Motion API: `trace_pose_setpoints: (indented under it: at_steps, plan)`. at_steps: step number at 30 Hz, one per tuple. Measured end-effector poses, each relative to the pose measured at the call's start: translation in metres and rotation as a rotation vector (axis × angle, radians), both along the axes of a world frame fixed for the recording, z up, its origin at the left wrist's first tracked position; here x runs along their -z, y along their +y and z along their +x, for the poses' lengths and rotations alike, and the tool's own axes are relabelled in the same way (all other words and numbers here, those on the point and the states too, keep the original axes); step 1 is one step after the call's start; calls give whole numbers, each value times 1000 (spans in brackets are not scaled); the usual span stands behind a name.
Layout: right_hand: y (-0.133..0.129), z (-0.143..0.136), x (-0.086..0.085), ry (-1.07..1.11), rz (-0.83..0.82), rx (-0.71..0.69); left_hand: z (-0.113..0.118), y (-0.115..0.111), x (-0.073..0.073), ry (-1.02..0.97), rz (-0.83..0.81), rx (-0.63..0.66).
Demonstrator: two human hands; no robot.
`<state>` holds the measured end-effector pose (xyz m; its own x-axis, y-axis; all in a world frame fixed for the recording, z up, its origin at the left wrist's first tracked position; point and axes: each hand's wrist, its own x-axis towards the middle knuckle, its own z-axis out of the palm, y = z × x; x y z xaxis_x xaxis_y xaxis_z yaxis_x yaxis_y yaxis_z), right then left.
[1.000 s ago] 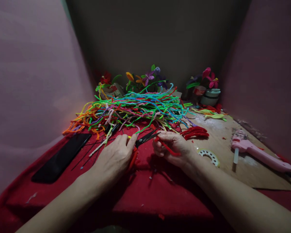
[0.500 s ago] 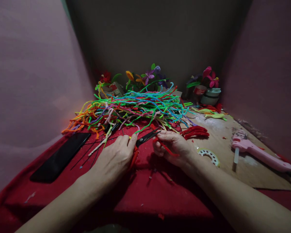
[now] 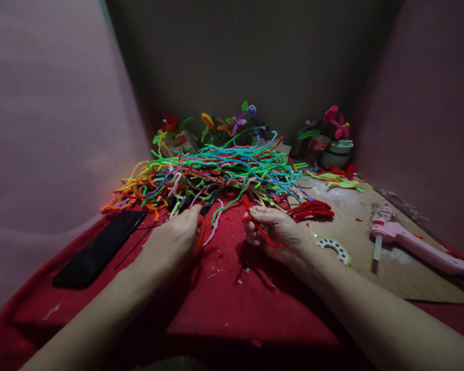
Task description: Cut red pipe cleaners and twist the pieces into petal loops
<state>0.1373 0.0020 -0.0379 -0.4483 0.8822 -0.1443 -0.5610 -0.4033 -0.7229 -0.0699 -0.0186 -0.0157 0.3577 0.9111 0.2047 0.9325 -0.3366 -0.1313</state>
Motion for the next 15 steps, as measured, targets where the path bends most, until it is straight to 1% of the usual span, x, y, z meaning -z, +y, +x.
trace_pose_setpoints:
  at_steps: [1,4,6,8,10,13,15]
  plan:
    - [0,0,0,-5,3,12,-5,5,-3,38,-53,-90]
    - [0,-1,0,-29,42,44,-19,23,-7,163,-219,-286]
    - [0,-2,-1,-34,55,80,-25,34,-5,195,-288,-334]
    - [0,-3,-1,-29,38,121,-27,41,-4,199,-312,-319]
    - [1,-4,0,-31,28,146,-27,46,-3,196,-310,-267]
    - [2,-4,3,-58,74,150,-25,49,-5,200,-304,-179]
    - [2,-4,5,-78,114,151,-22,50,-8,212,-283,-156]
